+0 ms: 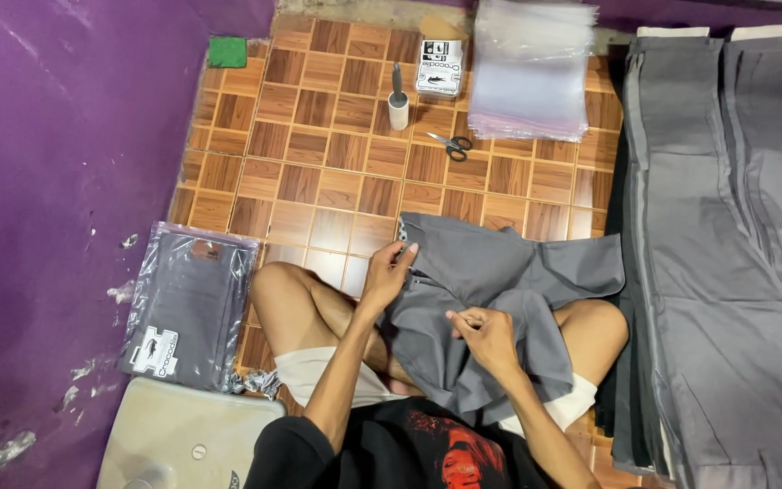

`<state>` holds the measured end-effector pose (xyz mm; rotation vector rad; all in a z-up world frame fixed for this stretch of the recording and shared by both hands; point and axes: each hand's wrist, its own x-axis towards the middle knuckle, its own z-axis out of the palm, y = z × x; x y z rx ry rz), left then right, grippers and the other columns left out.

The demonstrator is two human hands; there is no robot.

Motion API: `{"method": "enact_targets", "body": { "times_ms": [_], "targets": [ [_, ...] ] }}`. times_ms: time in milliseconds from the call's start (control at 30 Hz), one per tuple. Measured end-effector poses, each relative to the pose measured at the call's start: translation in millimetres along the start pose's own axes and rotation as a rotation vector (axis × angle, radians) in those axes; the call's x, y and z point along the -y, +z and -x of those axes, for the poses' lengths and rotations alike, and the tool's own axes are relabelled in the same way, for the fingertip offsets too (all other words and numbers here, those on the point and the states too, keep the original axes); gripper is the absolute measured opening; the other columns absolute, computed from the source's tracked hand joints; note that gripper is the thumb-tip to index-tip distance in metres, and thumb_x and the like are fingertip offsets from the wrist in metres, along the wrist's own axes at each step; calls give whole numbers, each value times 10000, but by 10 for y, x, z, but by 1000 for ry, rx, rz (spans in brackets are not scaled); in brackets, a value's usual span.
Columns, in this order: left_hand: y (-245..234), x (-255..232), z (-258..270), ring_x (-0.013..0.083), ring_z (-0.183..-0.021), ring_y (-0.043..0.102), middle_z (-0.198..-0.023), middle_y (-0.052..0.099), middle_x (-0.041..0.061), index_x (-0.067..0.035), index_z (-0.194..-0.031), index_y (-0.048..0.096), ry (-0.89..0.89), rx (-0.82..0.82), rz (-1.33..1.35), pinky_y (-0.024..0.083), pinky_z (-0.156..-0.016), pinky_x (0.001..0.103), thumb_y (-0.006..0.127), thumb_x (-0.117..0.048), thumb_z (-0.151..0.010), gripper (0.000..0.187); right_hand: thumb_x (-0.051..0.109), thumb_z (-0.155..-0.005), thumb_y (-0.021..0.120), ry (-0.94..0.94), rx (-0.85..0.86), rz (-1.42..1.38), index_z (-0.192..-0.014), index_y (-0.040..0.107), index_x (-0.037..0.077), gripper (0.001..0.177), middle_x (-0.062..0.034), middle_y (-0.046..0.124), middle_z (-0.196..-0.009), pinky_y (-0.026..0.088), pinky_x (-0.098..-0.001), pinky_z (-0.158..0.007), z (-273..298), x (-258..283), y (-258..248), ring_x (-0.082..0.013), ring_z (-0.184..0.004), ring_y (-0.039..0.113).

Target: Folding a pair of trousers and using scissors to trim loose threads to prepare them for packaging.

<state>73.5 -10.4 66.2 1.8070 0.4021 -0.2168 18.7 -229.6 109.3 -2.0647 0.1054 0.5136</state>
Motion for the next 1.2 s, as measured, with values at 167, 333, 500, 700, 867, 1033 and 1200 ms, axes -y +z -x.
{"method": "enact_targets", "body": {
  "times_ms": [167,333,500,700,867,1033,1200],
  "targets": [
    [-43,-530,301,237,-868,657,-852,704,175,-2,-1047,740,8,-89,134,575,-771,387,739,-378,-944,390,248,-872,802,-73,-223,-80,-499,503,79,508,-101,661,-482,436,-269,-487,-11,-121,48,-162,-498,641],
    [-67,-741,496,113,-558,516,-503,535,15,-96,-756,696,107,-84,108,469,-575,255,693,-287,-971,288,103,-1035,499,-450,-140,96,-1120,724,133,243,-99,719,-1000,550,-415,-847,187,356,-113,-311,-961,690],
    [42,-759,677,85,-480,467,-435,529,21,-97,-685,656,106,-50,205,420,-520,219,720,-250,-947,310,174,-854,788,-482,-339,200,-1275,578,32,491,-158,608,-1168,597,-439,-873,117,380,97,-345,-1048,680],
    [-27,-819,790,100,-502,477,-456,525,45,-72,-696,653,162,-137,116,428,-528,249,749,-230,-926,295,94,-875,726,-557,-187,119,-1310,602,-26,468,-221,643,-1202,542,-499,-954,80,486,57,-407,-1132,649],
    [15,-793,844,117,-520,502,-485,532,51,-62,-735,720,185,-124,72,462,-546,276,778,-248,-910,262,228,-837,811,-475,-276,150,-1263,662,59,483,-176,714,-1066,582,-469,-873,-9,395,119,-368,-1026,709],
    [56,-922,926,236,-621,578,-593,516,137,70,-957,724,291,-105,71,500,-652,382,849,-228,-838,345,-1,-904,675,-321,-305,-61,-1117,786,49,245,-191,774,-970,577,-424,-779,-113,247,34,-332,-934,739],
    [-87,-806,840,308,-809,635,-873,699,108,-140,-1118,735,163,133,-125,502,-754,411,910,-219,-632,523,223,-952,733,-56,-240,-169,-992,815,147,120,-86,785,-882,566,-337,-737,-454,-368,32,-144,-862,719]
  ]
}}
